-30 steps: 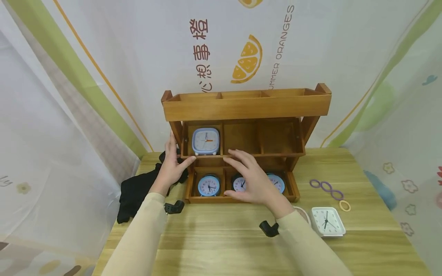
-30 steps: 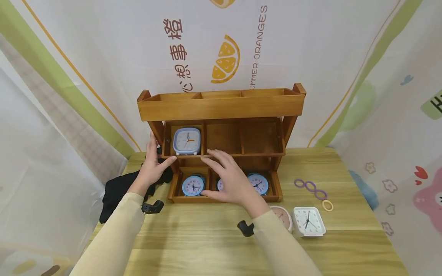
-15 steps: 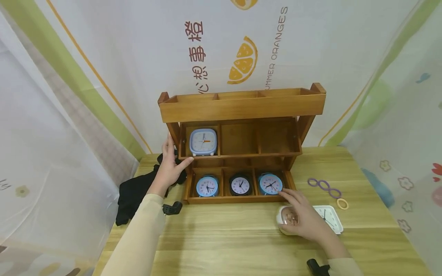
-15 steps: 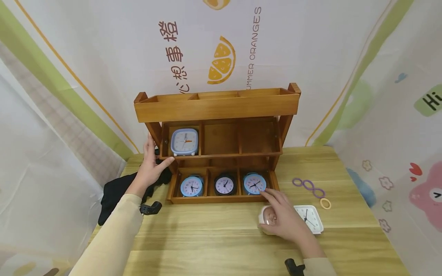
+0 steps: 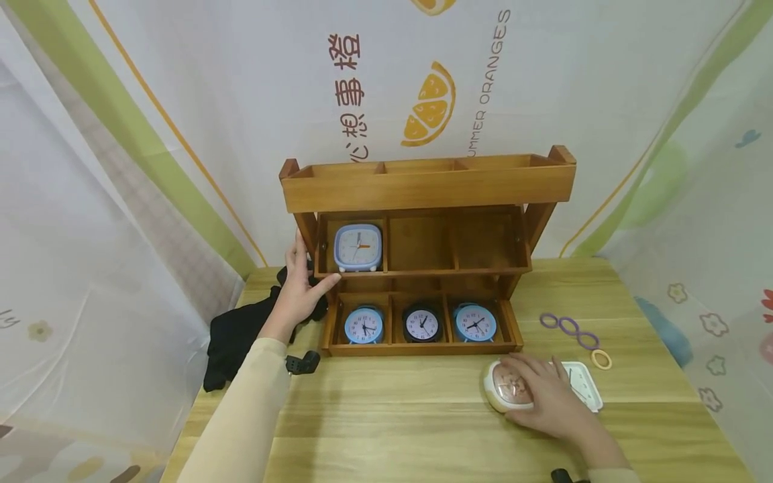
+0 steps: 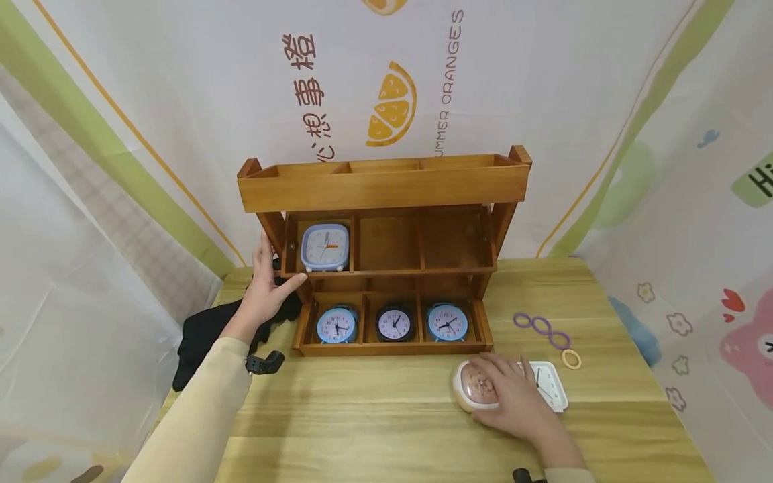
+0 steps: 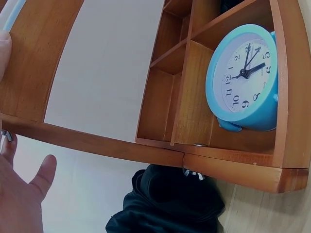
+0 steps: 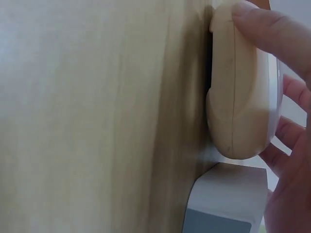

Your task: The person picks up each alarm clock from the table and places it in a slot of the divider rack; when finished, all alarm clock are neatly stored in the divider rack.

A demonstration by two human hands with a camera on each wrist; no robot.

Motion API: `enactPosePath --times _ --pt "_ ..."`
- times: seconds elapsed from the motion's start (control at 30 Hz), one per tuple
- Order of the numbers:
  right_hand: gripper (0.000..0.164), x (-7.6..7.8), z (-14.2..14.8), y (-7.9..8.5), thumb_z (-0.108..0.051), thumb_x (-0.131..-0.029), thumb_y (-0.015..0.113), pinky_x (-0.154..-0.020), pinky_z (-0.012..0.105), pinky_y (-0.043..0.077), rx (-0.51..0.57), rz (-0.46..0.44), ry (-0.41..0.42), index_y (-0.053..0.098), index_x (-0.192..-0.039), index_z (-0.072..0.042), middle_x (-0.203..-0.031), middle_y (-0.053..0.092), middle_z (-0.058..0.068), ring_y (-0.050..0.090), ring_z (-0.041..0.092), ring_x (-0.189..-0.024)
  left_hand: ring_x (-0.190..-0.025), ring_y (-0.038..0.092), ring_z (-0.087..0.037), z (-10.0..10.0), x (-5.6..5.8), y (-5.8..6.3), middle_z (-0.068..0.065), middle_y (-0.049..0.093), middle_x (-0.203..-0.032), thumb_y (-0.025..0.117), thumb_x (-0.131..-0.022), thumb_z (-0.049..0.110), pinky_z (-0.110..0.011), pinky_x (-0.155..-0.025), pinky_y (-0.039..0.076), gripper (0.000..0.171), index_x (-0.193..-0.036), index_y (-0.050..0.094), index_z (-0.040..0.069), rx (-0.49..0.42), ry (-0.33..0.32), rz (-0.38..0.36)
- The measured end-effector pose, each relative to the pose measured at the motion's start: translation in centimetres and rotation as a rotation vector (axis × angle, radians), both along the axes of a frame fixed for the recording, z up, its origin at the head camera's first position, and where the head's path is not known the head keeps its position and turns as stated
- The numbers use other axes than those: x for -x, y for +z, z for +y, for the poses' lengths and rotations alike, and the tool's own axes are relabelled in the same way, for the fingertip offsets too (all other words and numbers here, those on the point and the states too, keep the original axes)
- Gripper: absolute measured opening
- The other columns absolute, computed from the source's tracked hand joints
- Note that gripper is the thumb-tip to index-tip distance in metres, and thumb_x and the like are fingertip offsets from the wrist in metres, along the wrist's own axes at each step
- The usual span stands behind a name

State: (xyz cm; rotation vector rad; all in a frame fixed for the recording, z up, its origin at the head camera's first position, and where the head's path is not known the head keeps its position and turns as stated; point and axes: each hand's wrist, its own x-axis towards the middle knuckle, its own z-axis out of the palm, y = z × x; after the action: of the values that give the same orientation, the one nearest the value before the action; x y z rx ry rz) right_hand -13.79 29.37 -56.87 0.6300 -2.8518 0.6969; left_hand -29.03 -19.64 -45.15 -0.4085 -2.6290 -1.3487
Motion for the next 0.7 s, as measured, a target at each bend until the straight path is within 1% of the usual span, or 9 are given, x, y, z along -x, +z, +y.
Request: enactPosePath --times 0.1,0.33,0.43,0.53,0.63,0.7 --pt "0.096 0.2 -0.2 0.2 -0.04 -0.06 0.1 -0.106 0.085 0.015 -0.004 -0.019 -0.008 0.058 -0.143 -0.016 -0.144 0.058 0.017 0.053 0.049 -0.129 -0.154 0.022 -0.043 0.0 0.0 0.0 -0.013 -0.008 -0.171 0.07 -0.102 0.036 -0.062 -0.118 0.032 0.113 -0.161 -0.026 0.04 0.002 -0.003 0.001" --pt "0.093 0.6 -0.9 0.6 -0.038 -0.056 0.099 -0.106 0.084 0.015 -0.014 -0.046 -0.014 0.06 -0.138 -0.016 -0.136 0.061 0.007 0.057 0.039 -0.126 -0.153 0.023 -0.045 0.0 0.0 0.1 -0.014 -0.009 -0.171 0.069 -0.102 0.038 -0.061 -0.118 0.033 0.112 -0.161 -0.026 0.039 0.005 -0.005 -0.012" --pt "0.094 0.6 -1.1 1.1 -0.038 -0.055 0.1 -0.107 0.082 0.016 0.008 -0.042 -0.011 0.059 -0.137 -0.018 -0.137 0.06 0.007 0.055 0.039 -0.125 -0.154 0.022 -0.045 0.1 0.1 0.1 -0.013 -0.009 -0.171 0.069 -0.102 0.039 -0.061 -0.119 0.032 0.112 -0.161 -0.026 0.041 -0.008 -0.012 -0.016" --pt "0.094 0.8 -1.5 2.5 -0.038 -0.056 0.101 -0.106 0.079 0.018 0.044 -0.012 0.011 0.058 -0.137 -0.021 -0.138 0.058 0.008 0.051 0.041 -0.126 -0.154 0.022 -0.045 0.2 0.2 0.0 -0.013 -0.009 -0.171 0.069 -0.102 0.042 -0.061 -0.119 0.032 0.112 -0.161 -0.026 0.04 -0.01 -0.013 -0.017" --pt "0.094 1.5 -2.1 4.8 -0.036 -0.056 0.102 -0.103 0.078 0.019 0.078 0.04 0.045 0.057 -0.137 -0.02 -0.139 0.057 0.01 0.048 0.044 -0.126 -0.154 0.022 -0.046 0.0 0.2 0.0 -0.012 -0.011 -0.171 0.068 -0.102 0.043 -0.061 -0.119 0.032 0.112 -0.161 -0.026 0.039 -0.007 -0.01 -0.024" --pt "0.094 2.3 -2.7 6.5 -0.034 -0.055 0.102 -0.1 0.078 0.02 0.094 0.095 0.074 0.058 -0.136 -0.018 -0.139 0.056 0.012 0.046 0.045 -0.125 -0.153 0.023 -0.046 -0.2 0.2 0.0 -0.012 -0.011 -0.171 0.068 -0.102 0.044 -0.061 -0.119 0.031 0.111 -0.161 -0.026 0.04 -0.004 -0.006 -0.026"
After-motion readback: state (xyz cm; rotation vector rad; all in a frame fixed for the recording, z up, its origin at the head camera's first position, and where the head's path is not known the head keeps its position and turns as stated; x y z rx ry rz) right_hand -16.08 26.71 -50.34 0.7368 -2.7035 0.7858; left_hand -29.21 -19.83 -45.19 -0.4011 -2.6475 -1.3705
